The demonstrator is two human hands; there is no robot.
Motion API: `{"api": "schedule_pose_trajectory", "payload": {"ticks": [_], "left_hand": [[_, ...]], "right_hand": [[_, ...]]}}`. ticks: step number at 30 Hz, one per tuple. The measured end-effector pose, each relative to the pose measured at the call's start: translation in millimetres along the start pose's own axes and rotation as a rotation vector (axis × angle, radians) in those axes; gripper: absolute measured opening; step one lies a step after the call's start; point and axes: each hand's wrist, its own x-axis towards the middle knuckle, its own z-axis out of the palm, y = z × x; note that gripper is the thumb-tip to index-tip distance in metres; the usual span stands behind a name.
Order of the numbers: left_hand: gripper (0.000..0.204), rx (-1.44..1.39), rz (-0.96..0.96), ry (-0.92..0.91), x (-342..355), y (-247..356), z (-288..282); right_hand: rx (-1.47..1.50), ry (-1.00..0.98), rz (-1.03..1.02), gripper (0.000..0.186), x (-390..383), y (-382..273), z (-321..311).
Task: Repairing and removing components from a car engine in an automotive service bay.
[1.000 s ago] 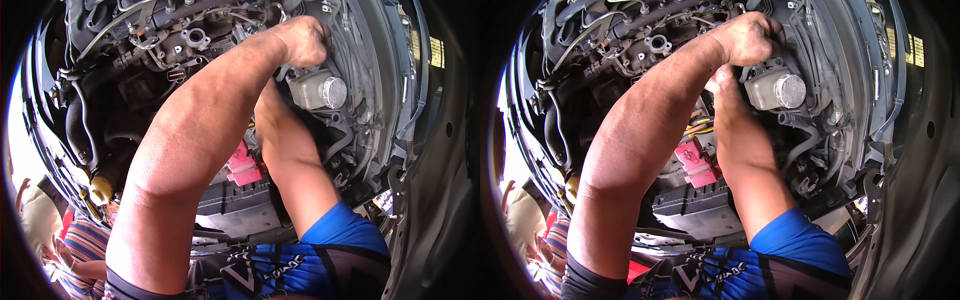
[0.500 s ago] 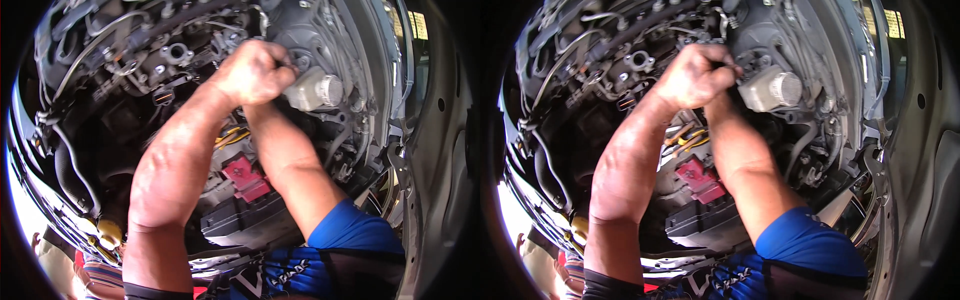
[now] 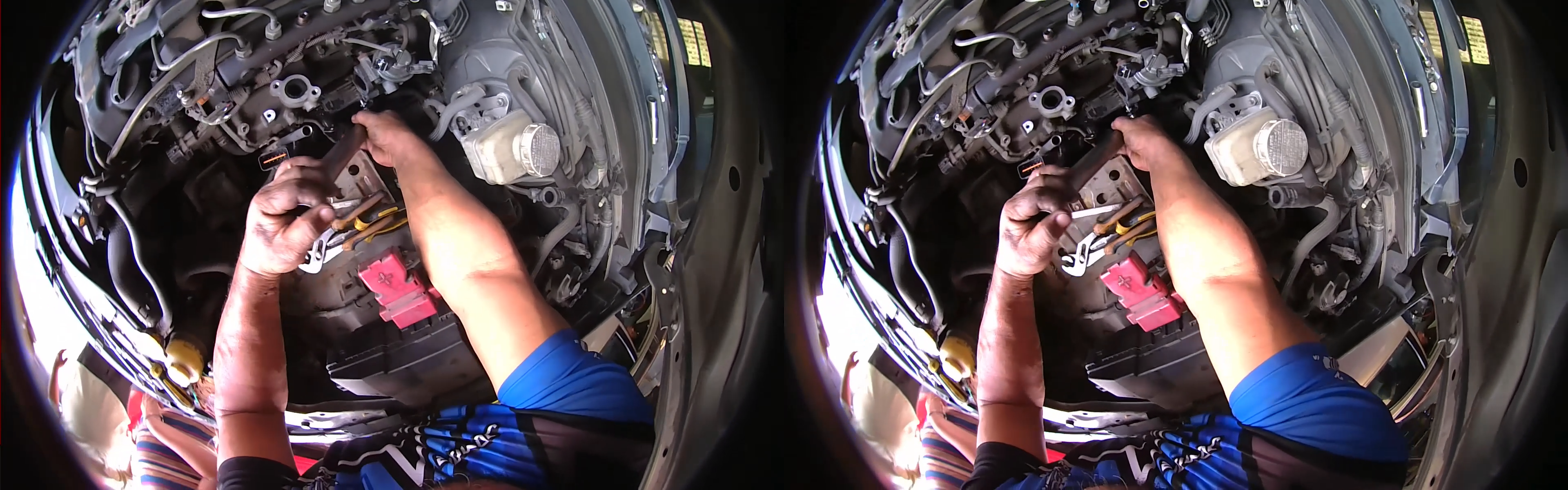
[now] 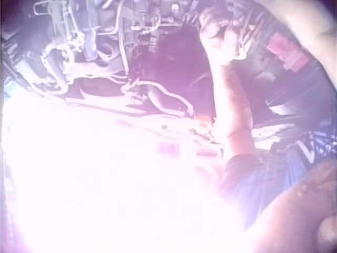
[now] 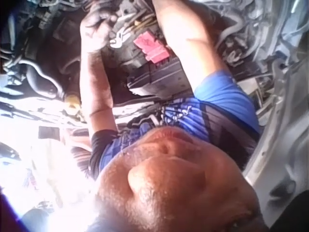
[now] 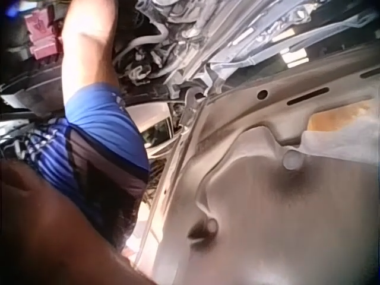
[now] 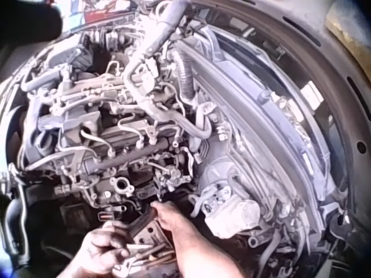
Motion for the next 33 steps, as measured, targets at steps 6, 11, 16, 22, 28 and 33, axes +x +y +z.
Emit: {"api": "schedule_pose_trajectory", "payload": {"ticks": [6,11,16,22,28,33], "left_hand": [[0.005,-0.055,-0.214,0.237,-32,-13,-5],[0.017,0.006,-0.308,0.190,69,39,64],[0.048,0.544,-0.227,-0.076,190,46,154],[0.039,0.329,-0.403,-0.028,142,55,97],[0.016,0.391,-0.040,0.261,75,27,89],[0.005,0.091,-0.138,0.505,-37,-17,22]], "right_hand": [[-0.111,-0.019,0.014,0.019,4,-7,1],[0.382,-0.333,-0.078,0.022,3,6,-15],[0.438,-0.472,-0.182,0.021,18,22,4],[0.589,-0.583,-0.416,0.021,33,44,-26],[0.701,-0.687,-0.583,0.022,36,34,-42],[0.160,-0.063,0.033,0.034,14,-4,-3]]}}
